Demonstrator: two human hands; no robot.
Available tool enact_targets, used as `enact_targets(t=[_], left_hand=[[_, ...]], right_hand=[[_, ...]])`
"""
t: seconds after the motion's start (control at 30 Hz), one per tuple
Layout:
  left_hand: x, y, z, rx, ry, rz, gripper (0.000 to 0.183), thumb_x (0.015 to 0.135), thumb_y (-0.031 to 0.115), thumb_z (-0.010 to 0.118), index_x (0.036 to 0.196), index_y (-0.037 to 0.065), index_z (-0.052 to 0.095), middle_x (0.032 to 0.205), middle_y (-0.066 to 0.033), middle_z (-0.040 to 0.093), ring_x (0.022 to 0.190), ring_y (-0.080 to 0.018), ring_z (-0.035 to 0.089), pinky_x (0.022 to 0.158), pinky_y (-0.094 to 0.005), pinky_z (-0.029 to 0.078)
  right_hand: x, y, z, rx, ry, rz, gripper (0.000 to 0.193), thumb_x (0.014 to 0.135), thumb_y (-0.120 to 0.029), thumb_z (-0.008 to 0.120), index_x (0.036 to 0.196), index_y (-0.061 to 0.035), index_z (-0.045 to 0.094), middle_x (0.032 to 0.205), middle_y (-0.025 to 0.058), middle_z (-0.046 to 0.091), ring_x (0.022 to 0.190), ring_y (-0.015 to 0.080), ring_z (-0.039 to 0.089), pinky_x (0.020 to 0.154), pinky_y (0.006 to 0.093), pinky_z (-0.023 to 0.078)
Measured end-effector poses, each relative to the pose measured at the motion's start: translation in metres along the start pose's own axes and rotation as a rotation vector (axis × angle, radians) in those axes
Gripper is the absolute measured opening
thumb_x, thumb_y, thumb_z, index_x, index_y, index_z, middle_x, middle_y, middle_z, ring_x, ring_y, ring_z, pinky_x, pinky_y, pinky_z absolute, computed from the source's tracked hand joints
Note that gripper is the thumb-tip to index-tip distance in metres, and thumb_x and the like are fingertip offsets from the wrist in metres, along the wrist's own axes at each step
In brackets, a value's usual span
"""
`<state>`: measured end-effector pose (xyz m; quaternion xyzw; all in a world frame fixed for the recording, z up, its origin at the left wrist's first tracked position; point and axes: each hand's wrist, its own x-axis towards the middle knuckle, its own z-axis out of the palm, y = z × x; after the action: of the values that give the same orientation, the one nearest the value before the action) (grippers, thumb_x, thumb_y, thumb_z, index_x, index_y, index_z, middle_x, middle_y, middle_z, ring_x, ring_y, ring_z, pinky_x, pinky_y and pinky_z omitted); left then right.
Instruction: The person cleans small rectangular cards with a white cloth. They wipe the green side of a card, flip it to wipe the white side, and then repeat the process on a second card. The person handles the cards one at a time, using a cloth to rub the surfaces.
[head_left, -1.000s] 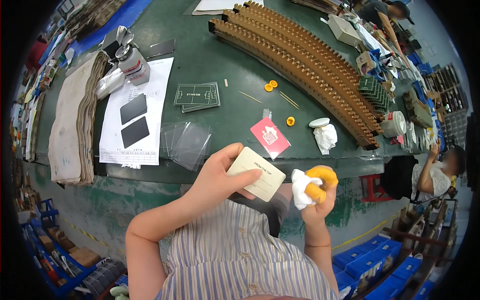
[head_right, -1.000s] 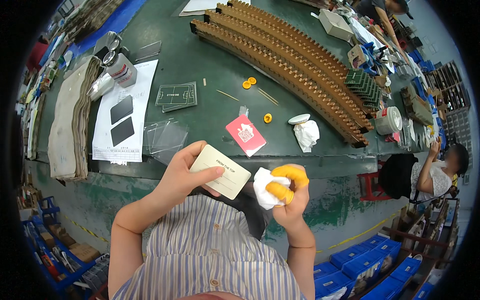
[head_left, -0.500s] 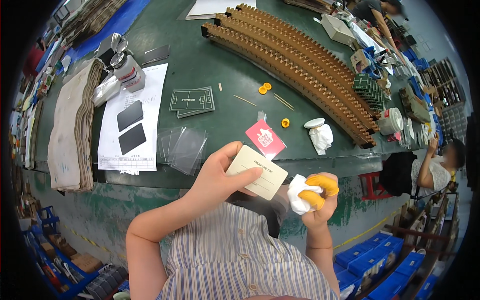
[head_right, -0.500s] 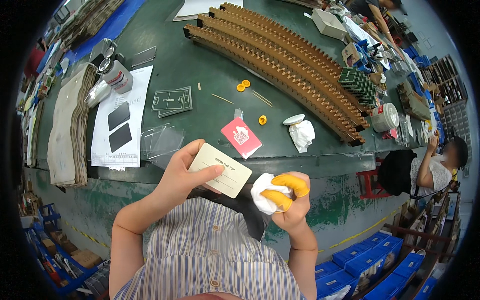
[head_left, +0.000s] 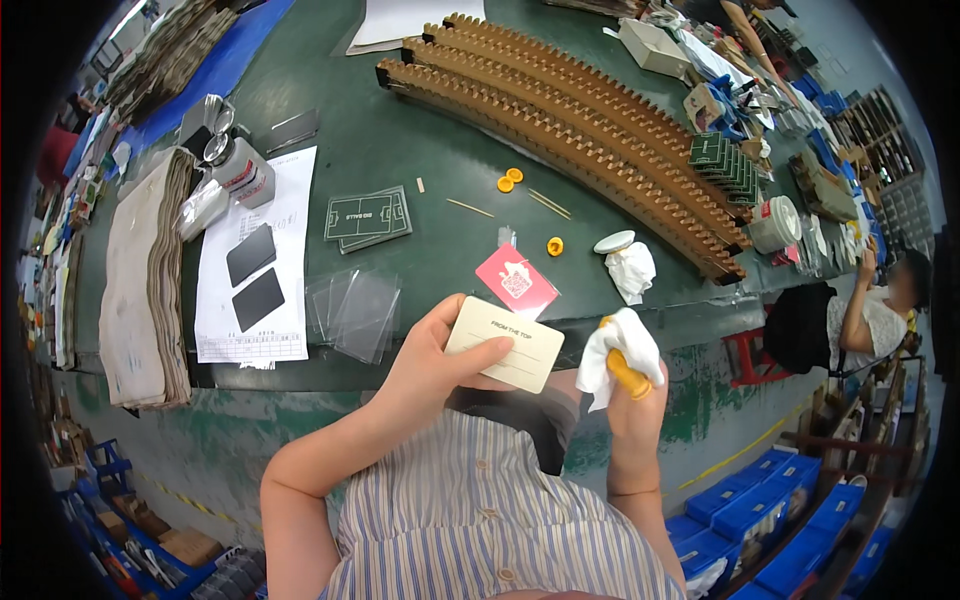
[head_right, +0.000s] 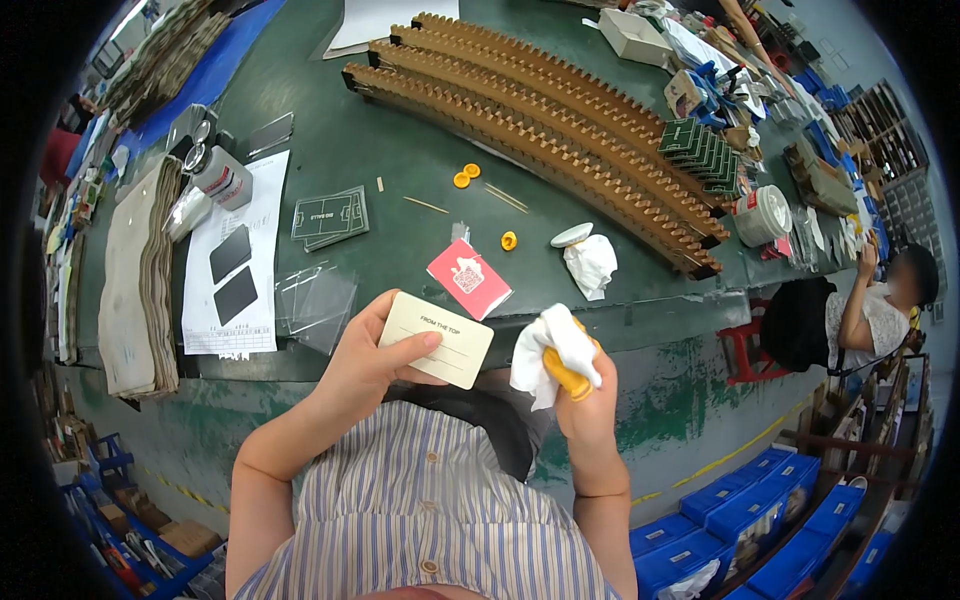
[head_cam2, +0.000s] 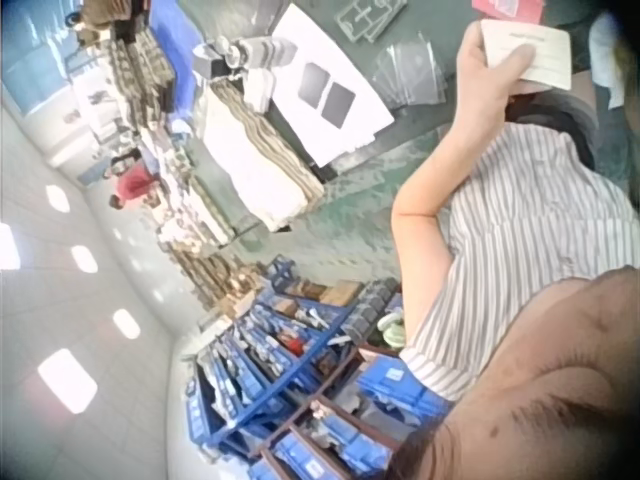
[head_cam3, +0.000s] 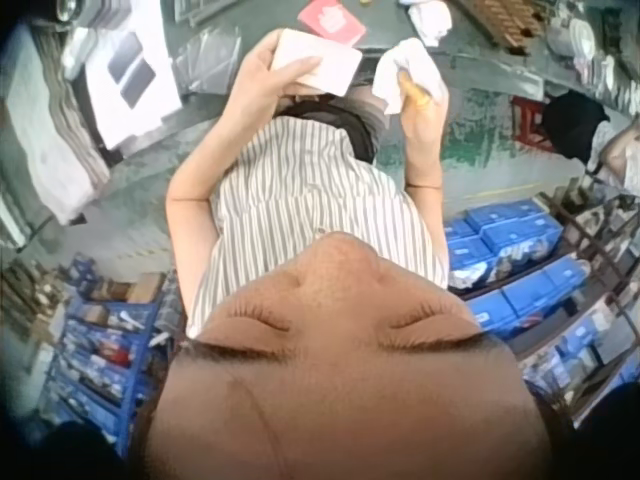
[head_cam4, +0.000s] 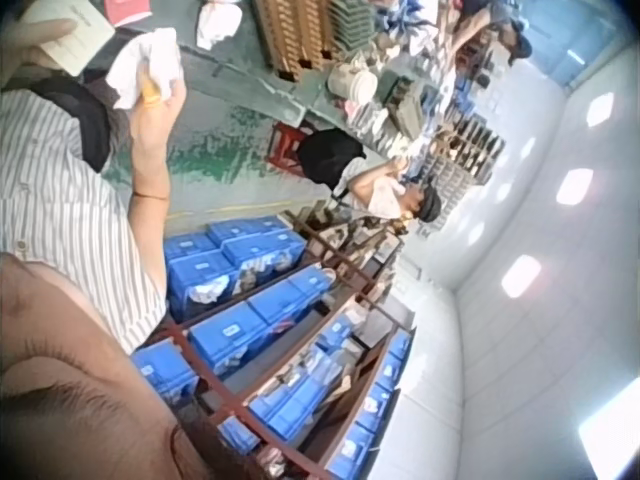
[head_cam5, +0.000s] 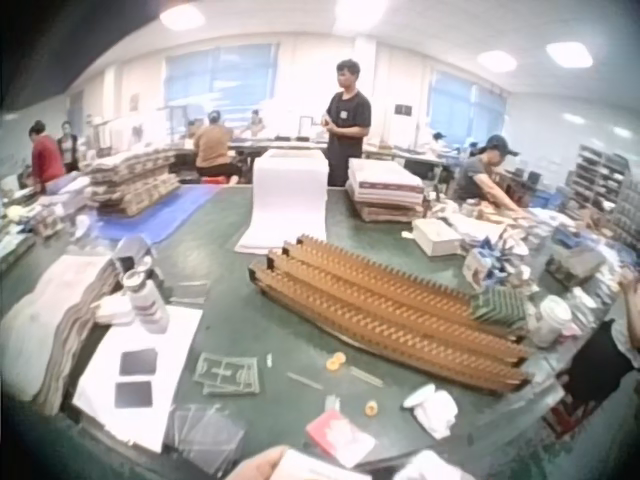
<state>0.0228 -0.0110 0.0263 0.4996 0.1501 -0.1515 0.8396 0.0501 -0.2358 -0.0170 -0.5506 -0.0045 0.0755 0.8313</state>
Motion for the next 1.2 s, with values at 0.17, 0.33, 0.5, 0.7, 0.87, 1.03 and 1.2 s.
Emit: enact_targets(t=[0.17,0.33,0.5,0.7,0.87,1.03,1.2], left_hand=[[0.006,-0.01,-0.005,-0.038,0.031,-0.021,0.025,0.083,0.006,0.064,0.096,0.007,0.043,0.097,-0.0053,0.058,0.09,-0.0164,0.064,0.074,-0.0301,0.056],[0.006,-0.013,-0.008,-0.053,0.03,-0.029,0.027,0.082,0.006,0.066,0.095,0.008,0.042,0.096,-0.0046,0.057,0.088,-0.015,0.063,0.073,-0.0295,0.056],[0.001,-0.014,-0.009,-0.078,0.036,-0.006,0.026,0.082,0.007,0.066,0.093,0.008,0.042,0.091,-0.0022,0.056,0.086,-0.0099,0.06,0.069,-0.026,0.053],[-0.008,-0.018,-0.014,0.005,0.02,0.086,0.025,0.083,0.007,0.066,0.091,0.008,0.042,0.086,0.0003,0.052,0.082,-0.0058,0.054,0.07,-0.0232,0.048],[-0.015,-0.016,-0.012,0.027,0.009,0.163,0.025,0.082,0.003,0.065,0.09,0.009,0.043,0.085,0.0011,0.052,0.079,-0.0055,0.053,0.068,-0.0235,0.046],[-0.017,-0.017,-0.014,0.097,-0.034,0.189,0.025,0.084,0.008,0.065,0.09,0.009,0.041,0.085,0.0018,0.05,0.081,-0.0033,0.05,0.068,-0.0212,0.042],[-0.02,-0.017,-0.012,0.108,-0.035,0.2,0.024,0.084,0.007,0.065,0.09,0.008,0.041,0.085,0.0021,0.048,0.08,-0.003,0.048,0.068,-0.0207,0.041]], right_hand=[[0.004,0.011,-0.001,0.164,-0.086,0.094,0.05,0.081,-0.019,0.067,0.121,0.0033,0.048,0.098,0.0154,0.059,0.089,0.0272,0.061,0.067,0.0338,0.053],[0.011,0.01,0.0,0.154,-0.271,0.109,0.038,0.085,-0.016,0.064,0.115,0.0029,0.052,0.103,0.0149,0.061,0.093,0.0202,0.061,0.076,0.0297,0.051],[0.009,0.011,0.008,0.126,-0.163,0.073,0.04,0.088,-0.026,0.058,0.114,0.0041,0.053,0.106,0.0174,0.061,0.091,0.0213,0.061,0.079,0.0318,0.049],[0.005,0.007,0.017,0.36,-0.167,0.216,0.04,0.089,-0.028,0.06,0.113,0.0025,0.054,0.094,0.0168,0.063,0.091,0.0265,0.061,0.081,0.0365,0.049],[0.003,0.002,0.02,-1.099,-0.111,-0.754,0.03,0.074,-0.005,0.073,0.101,-0.0026,0.061,0.1,0.0127,0.054,0.083,0.0252,0.059,0.074,0.0355,0.048],[0.002,0.011,0.016,-0.995,-0.204,-0.93,0.031,0.063,-0.004,0.075,0.092,-0.0081,0.063,0.099,0.0115,0.059,0.085,0.0288,0.057,0.076,0.0383,0.046],[0.007,0.004,0.019,-1.117,-0.356,-1.071,0.032,0.062,-0.01,0.076,0.091,-0.0053,0.063,0.102,0.0101,0.059,0.09,0.0268,0.053,0.076,0.0354,0.045]])
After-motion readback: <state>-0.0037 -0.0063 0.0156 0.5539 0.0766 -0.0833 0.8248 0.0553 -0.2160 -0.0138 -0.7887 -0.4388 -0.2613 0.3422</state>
